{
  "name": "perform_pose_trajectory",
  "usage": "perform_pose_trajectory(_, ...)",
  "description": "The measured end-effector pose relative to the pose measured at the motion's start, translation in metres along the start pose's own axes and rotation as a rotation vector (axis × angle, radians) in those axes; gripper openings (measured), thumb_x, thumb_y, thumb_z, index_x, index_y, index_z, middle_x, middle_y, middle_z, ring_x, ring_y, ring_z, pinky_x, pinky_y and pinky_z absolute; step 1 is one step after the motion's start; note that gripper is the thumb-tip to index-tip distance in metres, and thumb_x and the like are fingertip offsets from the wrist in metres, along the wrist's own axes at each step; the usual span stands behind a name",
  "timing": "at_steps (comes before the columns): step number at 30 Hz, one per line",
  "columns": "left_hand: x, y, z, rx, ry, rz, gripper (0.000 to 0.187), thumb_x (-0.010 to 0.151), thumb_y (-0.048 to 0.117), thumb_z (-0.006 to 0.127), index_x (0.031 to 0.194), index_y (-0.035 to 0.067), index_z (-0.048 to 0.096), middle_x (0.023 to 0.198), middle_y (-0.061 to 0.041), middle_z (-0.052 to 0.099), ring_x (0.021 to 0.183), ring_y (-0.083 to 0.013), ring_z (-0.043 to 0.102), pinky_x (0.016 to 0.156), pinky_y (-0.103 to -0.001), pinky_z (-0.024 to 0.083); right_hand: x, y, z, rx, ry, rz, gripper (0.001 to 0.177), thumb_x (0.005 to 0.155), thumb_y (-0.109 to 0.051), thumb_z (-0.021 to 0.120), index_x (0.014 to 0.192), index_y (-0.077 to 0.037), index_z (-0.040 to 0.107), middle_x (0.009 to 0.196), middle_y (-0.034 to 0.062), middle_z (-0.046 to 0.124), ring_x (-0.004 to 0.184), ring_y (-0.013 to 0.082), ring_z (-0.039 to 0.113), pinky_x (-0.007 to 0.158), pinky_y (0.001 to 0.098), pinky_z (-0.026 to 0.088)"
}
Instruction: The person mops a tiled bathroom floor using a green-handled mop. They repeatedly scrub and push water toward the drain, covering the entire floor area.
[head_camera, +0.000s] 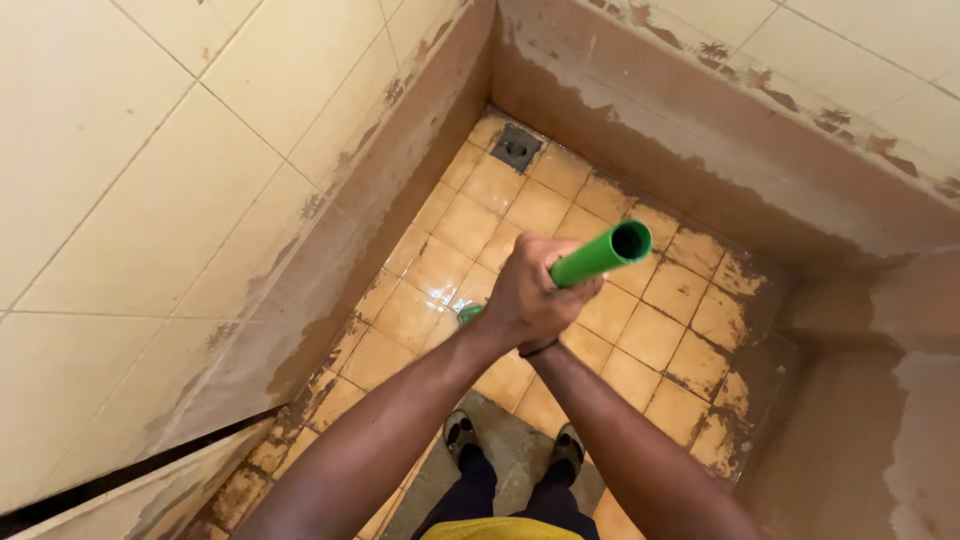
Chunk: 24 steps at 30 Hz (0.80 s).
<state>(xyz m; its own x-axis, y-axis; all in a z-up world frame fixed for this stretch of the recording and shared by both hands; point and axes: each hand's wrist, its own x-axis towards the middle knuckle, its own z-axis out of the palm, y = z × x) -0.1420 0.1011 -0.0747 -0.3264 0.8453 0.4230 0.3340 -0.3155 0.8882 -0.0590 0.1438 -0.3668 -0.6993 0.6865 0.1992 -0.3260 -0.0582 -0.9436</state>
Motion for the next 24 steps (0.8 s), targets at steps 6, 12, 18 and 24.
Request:
perform_pose_trajectory(6, 0.013, -0.017, -0.013, -0.019, -0.041, 0.009, 0.022, 0.084, 0.007, 0.073, 0.075, 0.003, 0.053, 0.065, -0.012, 0.052, 0.058, -0.0295, 0.055, 0.057, -0.038, 0.043, 0.018, -0.025, 0.015, 0.114, 0.088, 0.022, 0.025, 0.104, -0.023, 0.061, 0.123, -0.007, 0.057, 0.115, 0.0009, 0.056, 0.106, 0.0117, 0.056, 0.092, 0.0319, 0.051)
perform_pose_trajectory(12, 0.017, -0.025, -0.021, -0.044, -0.021, 0.049, 0.019, 0.082, 0.005, 0.073, 0.077, 0.005, 0.055, 0.07, -0.01, 0.056, 0.062, -0.0272, 0.06, 0.059, -0.037, 0.045, 0.024, -0.046, 0.027, -0.071, 0.083, 0.015, 0.027, 0.101, -0.021, 0.063, 0.123, -0.006, 0.056, 0.116, 0.0016, 0.055, 0.11, 0.0113, 0.053, 0.095, 0.0304, 0.049)
perform_pose_trajectory(18, 0.012, -0.029, -0.027, -0.065, -0.002, 0.046, 0.018, 0.085, 0.006, 0.071, 0.077, 0.004, 0.055, 0.069, -0.011, 0.055, 0.06, -0.0256, 0.058, 0.058, -0.036, 0.045, 0.013, 0.029, 0.002, 0.249, -0.031, 0.237, 0.036, 0.102, -0.03, 0.055, 0.131, -0.01, 0.053, 0.124, -0.0002, 0.055, 0.12, 0.0119, 0.054, 0.103, 0.0318, 0.048)
perform_pose_trajectory(24, -0.011, -0.016, -0.018, -0.016, 0.075, -0.064, 0.036, 0.09, 0.014, 0.071, 0.069, 0.001, 0.046, 0.058, -0.007, 0.043, 0.053, -0.0149, 0.042, 0.051, -0.036, 0.036, 0.019, 0.039, 0.013, -0.123, 0.015, -0.003, 0.036, 0.106, -0.026, 0.057, 0.135, -0.006, 0.051, 0.128, 0.0027, 0.054, 0.123, 0.0155, 0.054, 0.104, 0.0346, 0.049)
